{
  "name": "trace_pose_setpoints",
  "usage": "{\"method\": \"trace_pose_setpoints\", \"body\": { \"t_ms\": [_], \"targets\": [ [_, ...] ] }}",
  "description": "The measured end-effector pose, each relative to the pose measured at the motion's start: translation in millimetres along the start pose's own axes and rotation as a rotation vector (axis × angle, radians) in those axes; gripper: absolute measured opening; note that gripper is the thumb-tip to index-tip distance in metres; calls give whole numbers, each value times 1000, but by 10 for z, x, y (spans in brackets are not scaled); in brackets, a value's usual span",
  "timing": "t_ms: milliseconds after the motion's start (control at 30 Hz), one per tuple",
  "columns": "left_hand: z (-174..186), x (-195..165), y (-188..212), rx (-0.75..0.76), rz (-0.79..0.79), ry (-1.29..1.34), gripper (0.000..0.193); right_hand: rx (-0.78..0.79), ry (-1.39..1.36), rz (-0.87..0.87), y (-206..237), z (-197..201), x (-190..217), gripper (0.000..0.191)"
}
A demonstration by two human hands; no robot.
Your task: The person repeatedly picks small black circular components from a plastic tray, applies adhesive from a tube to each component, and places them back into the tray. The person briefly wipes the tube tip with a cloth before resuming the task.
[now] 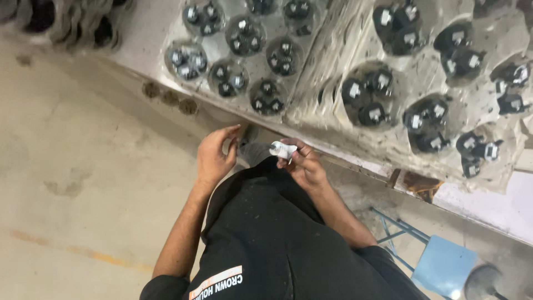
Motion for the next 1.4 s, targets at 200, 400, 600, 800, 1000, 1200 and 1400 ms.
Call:
{"method": "trace_pose_setpoints", "body": {
  "t_ms": [200, 400, 600, 800, 1000, 1200, 1400],
  "targets": [
    [48, 181, -1099, 81, -82, 14, 28, 3, -86, -22, -505, -283, 196, 40],
    [-339, 434, -2147, 275, -242, -41, 29, 4, -64, -15, -785, -475, 274, 36],
    [-732, 789, -3114, 332, -427, -228, 41, -63, -114, 56, -936, -563, 254, 36],
    [-299, 1390, -3786, 319, -371, -222, 30, -228, -226, 297, -1001, -547, 181, 36],
    [-316, 1856, -3959, 532, -534, -267, 30, -352, -333, 520, -1145, -591, 178, 36],
    [-677, 2128, -4006, 695, -806, -344, 49, -356, -367, 698, -1183, -785, 121, 33],
    [-783, 2244, -3988, 752, -925, -280, 41, -455, -414, 861, -891, -821, 80, 34]
  ]
}}
Point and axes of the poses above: each hand's wrist, its own y-axis away from the middle knuckle, its own z-axis out of the back of the hand, x = y × z, the point moved 6 cm from there along -y, towards the middle knuckle, and after that the axes turned 11 degrees about -z, right-handed, at the moved point
